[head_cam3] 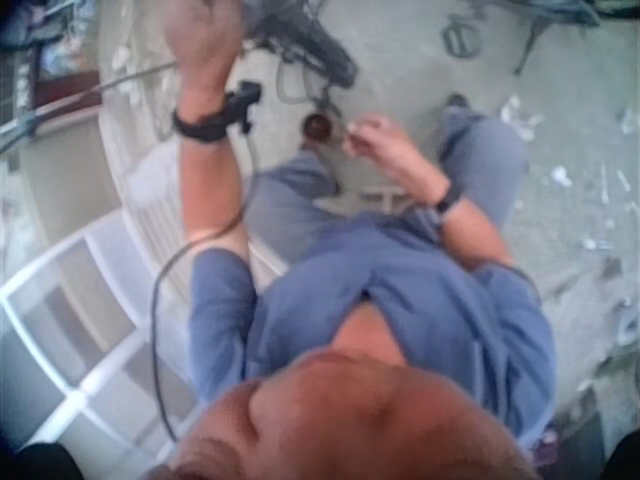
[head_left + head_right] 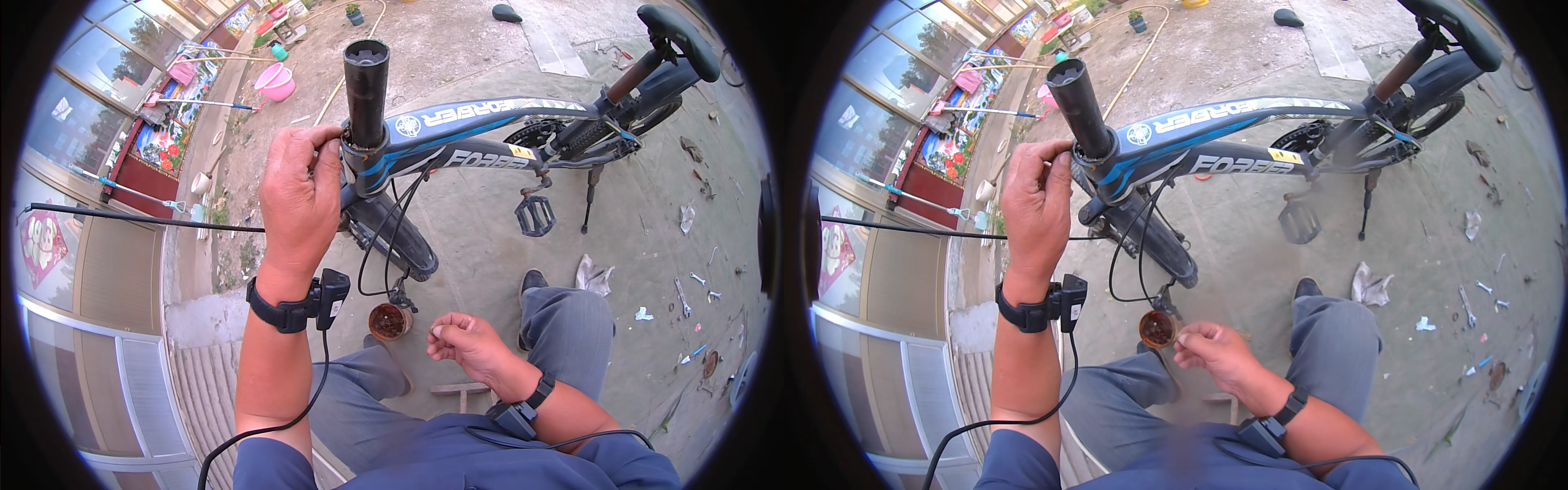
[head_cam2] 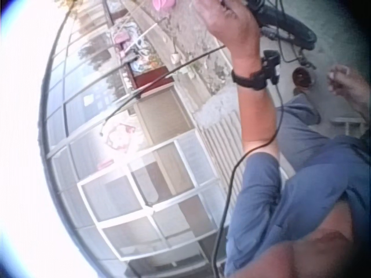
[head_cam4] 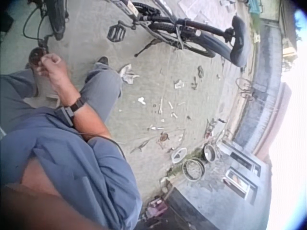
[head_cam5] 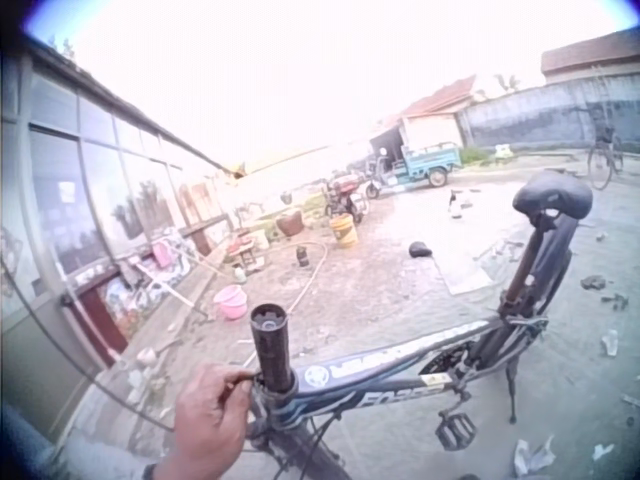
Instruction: The person cleans the bicycle headset area with a cloth, then picks up small metal balls from the ground and places them into the headset. The person also picks up a small container of grease and appears to prepare to apply it to the components.
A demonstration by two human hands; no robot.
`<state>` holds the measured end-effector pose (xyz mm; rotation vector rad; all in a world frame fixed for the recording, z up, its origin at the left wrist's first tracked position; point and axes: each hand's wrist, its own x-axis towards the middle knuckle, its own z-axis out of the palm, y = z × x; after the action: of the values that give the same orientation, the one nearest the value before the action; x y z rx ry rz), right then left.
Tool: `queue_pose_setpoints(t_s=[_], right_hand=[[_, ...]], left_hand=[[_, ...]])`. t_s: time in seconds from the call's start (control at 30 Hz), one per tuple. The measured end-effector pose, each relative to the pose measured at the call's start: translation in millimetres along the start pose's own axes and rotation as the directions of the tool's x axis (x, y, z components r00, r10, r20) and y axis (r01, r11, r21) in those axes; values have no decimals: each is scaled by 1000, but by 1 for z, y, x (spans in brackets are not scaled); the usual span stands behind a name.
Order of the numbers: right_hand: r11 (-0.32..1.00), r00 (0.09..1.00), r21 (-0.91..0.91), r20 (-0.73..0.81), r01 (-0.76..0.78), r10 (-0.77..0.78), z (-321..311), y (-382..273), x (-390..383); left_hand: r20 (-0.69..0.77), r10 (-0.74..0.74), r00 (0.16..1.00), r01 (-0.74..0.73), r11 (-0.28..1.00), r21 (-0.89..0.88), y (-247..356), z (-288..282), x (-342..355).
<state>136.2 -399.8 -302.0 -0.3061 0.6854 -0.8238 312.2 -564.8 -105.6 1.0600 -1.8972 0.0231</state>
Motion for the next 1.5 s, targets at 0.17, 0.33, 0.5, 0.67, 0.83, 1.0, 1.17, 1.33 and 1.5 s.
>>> queue_pose_setpoints(t_s=[0.17, 0.33, 0.5, 0.67, 0.83, 1.0, 1.17, 1.33, 1.5], right_hand=[[1000, 1000, 1, 5, 1, -1, 0, 0, 0], [1000, 1000, -1, 10, 5, -5, 1, 0, 0], [1000, 1000, -6, 0, 1, -1, 2, -1, 0], [1000, 1000, -6, -10, -4, 4, 2, -1, 0], [1000, 1000, -7, 1, 7, -7, 2, 0, 0], [1000, 1000, -12, -1, 9, -9, 2, 0, 0], [1000, 1000, -12, -3, 5, -5, 2, 0, 0], [1000, 1000, -20, -5, 4, -4, 1, 1, 0], [1000, 1000, -9, -7, 12, -12, 0, 2, 1]], left_hand=[[42, -5, 999, 3, 999, 33, 0, -4, 2], [62, 60, 996, -64, 996, 64, -1, -5, 3], [77, 152, 985, -162, 976, 148, -1, -6, 1], [84, 189, 978, -201, 964, 174, 1, -9, -1], [68, 242, 968, -251, 949, 193, 2, -8, -6], [72, 232, 970, -242, 951, 191, 3, -7, -11], [78, 227, 971, -238, 953, 185, 3, -6, -14], [91, 245, 965, -261, 926, 273, 0, -6, -16], [126, 269, 955, -297, 884, 362, -1, -10, -15]])
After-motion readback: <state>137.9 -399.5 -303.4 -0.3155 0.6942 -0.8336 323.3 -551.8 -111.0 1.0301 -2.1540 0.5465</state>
